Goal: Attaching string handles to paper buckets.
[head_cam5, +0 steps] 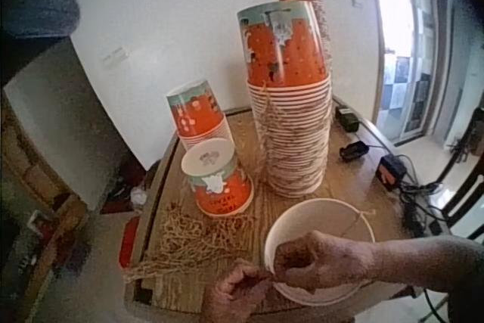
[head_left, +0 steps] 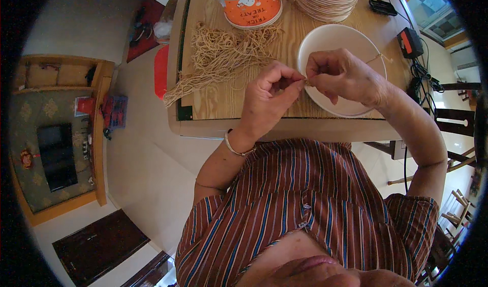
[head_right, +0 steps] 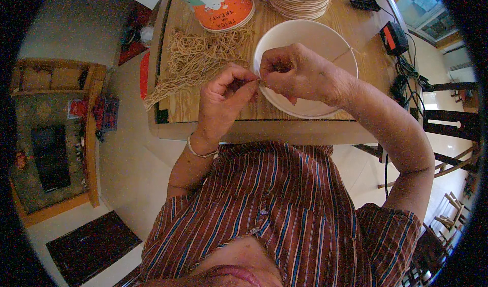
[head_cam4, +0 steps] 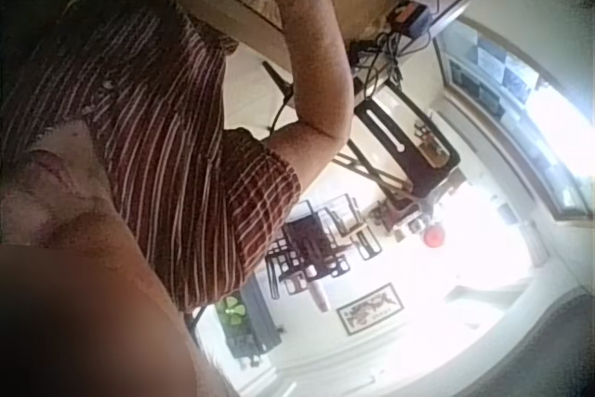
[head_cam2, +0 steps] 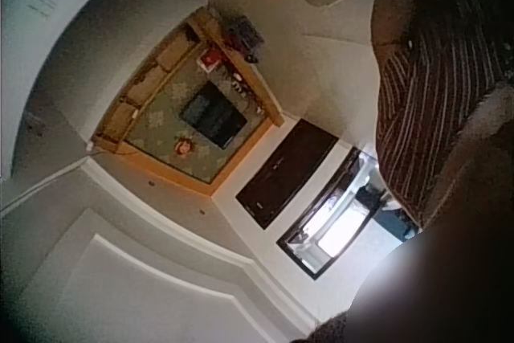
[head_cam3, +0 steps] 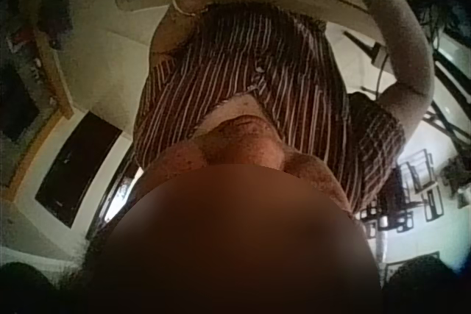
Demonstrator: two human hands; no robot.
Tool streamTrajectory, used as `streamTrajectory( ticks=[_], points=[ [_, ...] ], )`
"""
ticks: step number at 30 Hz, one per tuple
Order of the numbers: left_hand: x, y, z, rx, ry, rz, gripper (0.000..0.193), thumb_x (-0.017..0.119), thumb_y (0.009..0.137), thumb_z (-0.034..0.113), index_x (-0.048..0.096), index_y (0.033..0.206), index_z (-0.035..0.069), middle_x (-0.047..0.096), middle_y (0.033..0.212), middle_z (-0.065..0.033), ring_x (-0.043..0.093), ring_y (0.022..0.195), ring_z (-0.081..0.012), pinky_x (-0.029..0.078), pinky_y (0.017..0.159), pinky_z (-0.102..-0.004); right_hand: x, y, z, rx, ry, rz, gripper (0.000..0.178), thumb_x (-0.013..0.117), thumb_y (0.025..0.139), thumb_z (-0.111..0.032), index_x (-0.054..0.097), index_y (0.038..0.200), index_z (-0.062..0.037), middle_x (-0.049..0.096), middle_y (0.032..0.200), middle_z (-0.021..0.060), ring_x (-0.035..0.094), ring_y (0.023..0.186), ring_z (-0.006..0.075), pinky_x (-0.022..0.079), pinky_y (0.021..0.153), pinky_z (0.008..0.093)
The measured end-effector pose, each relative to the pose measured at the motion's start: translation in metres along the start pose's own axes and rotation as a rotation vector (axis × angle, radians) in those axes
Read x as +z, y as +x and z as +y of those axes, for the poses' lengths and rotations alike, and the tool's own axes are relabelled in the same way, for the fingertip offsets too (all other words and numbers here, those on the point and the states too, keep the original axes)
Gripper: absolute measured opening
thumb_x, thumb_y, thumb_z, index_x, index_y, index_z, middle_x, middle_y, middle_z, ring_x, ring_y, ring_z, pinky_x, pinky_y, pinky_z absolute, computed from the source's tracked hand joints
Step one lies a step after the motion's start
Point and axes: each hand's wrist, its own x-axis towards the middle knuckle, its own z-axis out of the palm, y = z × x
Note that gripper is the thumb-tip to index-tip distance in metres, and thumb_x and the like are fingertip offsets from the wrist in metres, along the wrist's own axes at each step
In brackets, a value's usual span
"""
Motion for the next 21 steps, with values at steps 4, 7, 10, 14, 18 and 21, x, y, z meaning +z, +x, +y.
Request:
streamTrajectory(
  ticks=[4,7,10,14,18,21],
  points=[
    [0.0,0.001,0.007,-0.177,-0.207,-0.01,0.005,0.064,0.089,0.004,0.064,0.094,0.003,0.061,0.084,0.0005,0.057,0.074,-0.005,0.046,0.066,-0.0201,0.0,0.0,-0.004,0.023,-0.028,0.03,0.009,0.059,0.088,-0.01,0.057,0.085,-0.0014,0.054,0.07,-0.0006,0.052,0.061,0.0059,0.046,0.053,0.0222],
    [-0.002,0.002,0.002,-0.192,-0.314,-0.023,0.007,0.064,0.09,0.007,0.065,0.095,0.002,0.064,0.083,-0.0005,0.058,0.073,-0.0056,0.048,0.066,-0.0207,-0.001,-0.001,0.008,-0.048,-0.009,0.014,0.006,0.059,0.087,-0.006,0.055,0.089,-0.0018,0.055,0.078,0.0001,0.054,0.07,0.0065,0.048,0.062,0.023],
    [-0.001,0.002,-0.005,-0.244,-0.472,-0.017,0.009,0.064,0.09,0.008,0.065,0.097,0.002,0.065,0.084,-0.0011,0.06,0.073,-0.0069,0.048,0.065,-0.021,0.003,-0.005,0.015,-0.17,-0.005,0.08,0.009,0.06,0.084,-0.004,0.057,0.092,-0.0005,0.058,0.079,0.0011,0.055,0.072,0.0076,0.048,0.064,0.0244],
    [-0.002,0.002,-0.011,-0.32,-0.577,-0.009,0.01,0.064,0.09,0.008,0.065,0.098,0.002,0.066,0.085,-0.0021,0.062,0.074,-0.0095,0.049,0.066,-0.0221,0.006,-0.011,0.009,-0.111,-0.034,0.05,0.012,0.062,0.087,-0.001,0.052,0.094,-0.0022,0.053,0.087,-0.0004,0.054,0.081,0.0063,0.048,0.073,0.0231],
    [0.0,0.001,-0.011,-0.307,-0.711,-0.018,0.011,0.064,0.09,0.007,0.065,0.1,0.002,0.066,0.086,-0.0026,0.062,0.074,-0.0104,0.05,0.066,-0.0229,0.009,-0.012,0.011,-0.156,-0.179,0.108,0.012,0.064,0.089,-0.005,0.055,0.097,-0.0014,0.057,0.088,0.0004,0.056,0.083,0.0074,0.049,0.076,0.0245],
    [0.002,0.001,-0.01,-0.282,-0.643,-0.003,0.011,0.064,0.09,0.006,0.065,0.1,0.002,0.066,0.085,-0.0021,0.062,0.074,-0.0094,0.05,0.067,-0.0228,0.013,-0.011,0.008,-0.199,-0.249,0.15,0.011,0.064,0.088,-0.005,0.057,0.097,-0.0005,0.059,0.087,0.0022,0.057,0.082,0.0082,0.049,0.075,0.0252]
  ],
)
